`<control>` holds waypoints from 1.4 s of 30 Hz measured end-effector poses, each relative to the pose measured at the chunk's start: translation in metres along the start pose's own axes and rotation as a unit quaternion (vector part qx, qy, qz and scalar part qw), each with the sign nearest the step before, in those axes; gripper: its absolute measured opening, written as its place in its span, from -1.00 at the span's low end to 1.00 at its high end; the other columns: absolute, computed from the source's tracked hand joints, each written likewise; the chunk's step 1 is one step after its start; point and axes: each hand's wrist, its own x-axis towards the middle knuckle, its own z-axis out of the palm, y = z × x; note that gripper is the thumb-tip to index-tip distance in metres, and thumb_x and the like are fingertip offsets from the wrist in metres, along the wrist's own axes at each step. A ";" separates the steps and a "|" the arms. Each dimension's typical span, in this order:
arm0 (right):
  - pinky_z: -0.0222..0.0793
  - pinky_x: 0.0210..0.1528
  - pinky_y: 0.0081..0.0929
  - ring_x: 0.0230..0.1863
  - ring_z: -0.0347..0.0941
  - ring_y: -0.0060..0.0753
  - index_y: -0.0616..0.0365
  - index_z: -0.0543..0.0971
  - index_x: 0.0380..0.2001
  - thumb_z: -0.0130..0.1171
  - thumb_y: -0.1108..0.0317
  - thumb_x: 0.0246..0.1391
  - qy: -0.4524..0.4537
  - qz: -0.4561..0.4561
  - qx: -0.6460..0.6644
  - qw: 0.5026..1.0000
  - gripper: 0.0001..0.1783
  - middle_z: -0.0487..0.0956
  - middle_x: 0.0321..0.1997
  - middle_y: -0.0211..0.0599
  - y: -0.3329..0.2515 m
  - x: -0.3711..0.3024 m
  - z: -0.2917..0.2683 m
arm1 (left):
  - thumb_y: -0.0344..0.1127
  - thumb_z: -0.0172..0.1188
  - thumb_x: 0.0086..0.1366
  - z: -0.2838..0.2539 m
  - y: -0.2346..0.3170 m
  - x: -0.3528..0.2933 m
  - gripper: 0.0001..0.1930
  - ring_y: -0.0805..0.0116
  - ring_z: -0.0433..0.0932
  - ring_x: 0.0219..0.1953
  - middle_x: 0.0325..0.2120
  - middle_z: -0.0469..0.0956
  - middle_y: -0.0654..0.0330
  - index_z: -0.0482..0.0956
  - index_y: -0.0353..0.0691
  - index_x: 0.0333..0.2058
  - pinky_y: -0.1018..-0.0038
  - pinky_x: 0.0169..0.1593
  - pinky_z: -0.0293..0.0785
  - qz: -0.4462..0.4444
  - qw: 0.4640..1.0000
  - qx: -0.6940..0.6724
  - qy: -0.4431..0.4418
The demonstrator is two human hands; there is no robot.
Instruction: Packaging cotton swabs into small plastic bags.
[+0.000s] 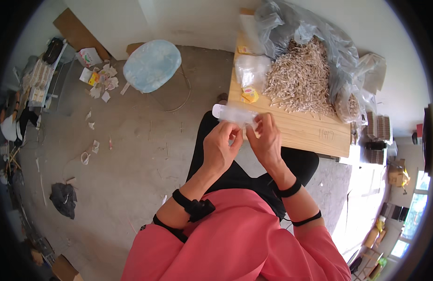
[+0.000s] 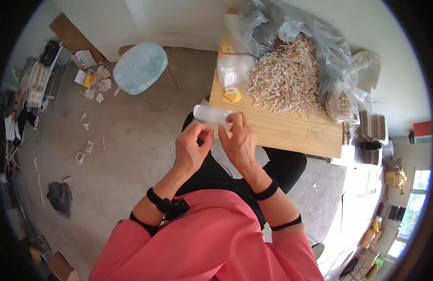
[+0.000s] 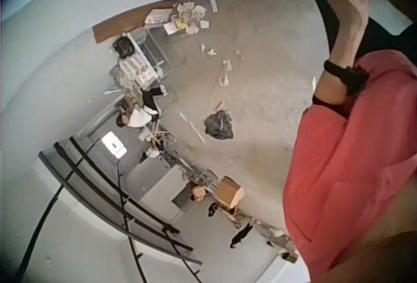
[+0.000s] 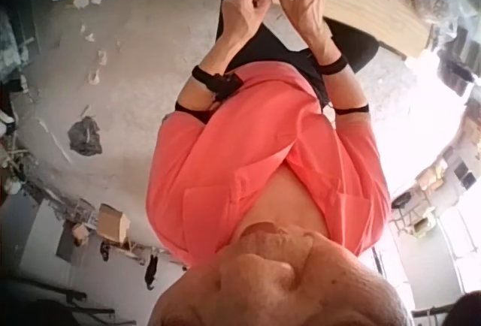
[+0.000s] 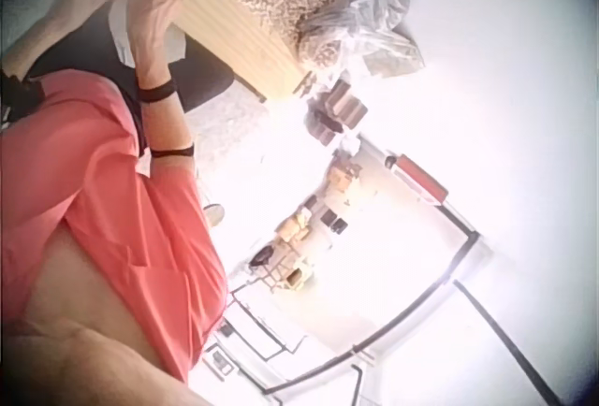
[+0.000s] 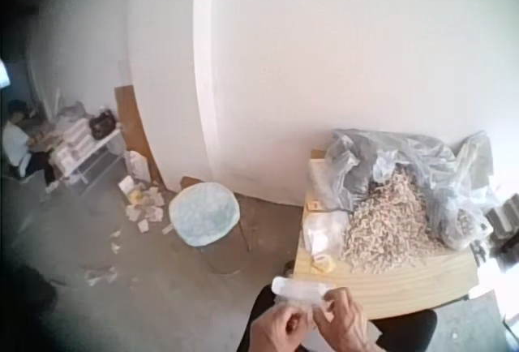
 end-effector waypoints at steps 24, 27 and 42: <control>0.52 -0.30 -0.41 -0.30 0.60 -0.36 0.19 0.41 0.02 0.33 0.41 0.00 -0.248 0.105 0.267 0.925 -0.50 0.62 -0.22 -0.19 0.056 0.017 0.068 | -0.57 0.18 0.18 0.023 -0.118 0.010 -0.90 0.27 0.49 -0.37 -0.38 0.46 0.16 0.47 -0.31 -0.34 0.40 -0.27 0.45 -0.163 0.969 0.022 0.184; 0.51 -0.27 -0.48 -0.28 0.59 -0.42 0.18 0.38 0.14 0.33 0.43 0.02 -0.291 0.110 0.274 0.910 -0.40 0.62 -0.16 -0.18 0.059 0.008 0.065 | -0.51 0.22 0.17 0.035 -0.166 0.023 -0.88 0.21 0.48 -0.33 -0.35 0.44 0.11 0.46 -0.31 -0.33 0.35 -0.23 0.45 -0.144 0.959 0.095 0.223; 0.50 -0.26 -0.43 -0.32 0.60 -0.36 0.22 0.45 0.08 0.22 0.45 0.11 -0.254 0.160 0.221 0.928 -0.56 0.64 -0.22 -0.16 0.096 -0.007 0.056 | -0.59 0.17 0.21 0.052 -0.150 0.024 -0.84 0.16 0.50 -0.30 -0.27 0.37 0.05 0.42 -0.33 -0.24 0.33 -0.20 0.47 -0.107 0.979 0.087 0.149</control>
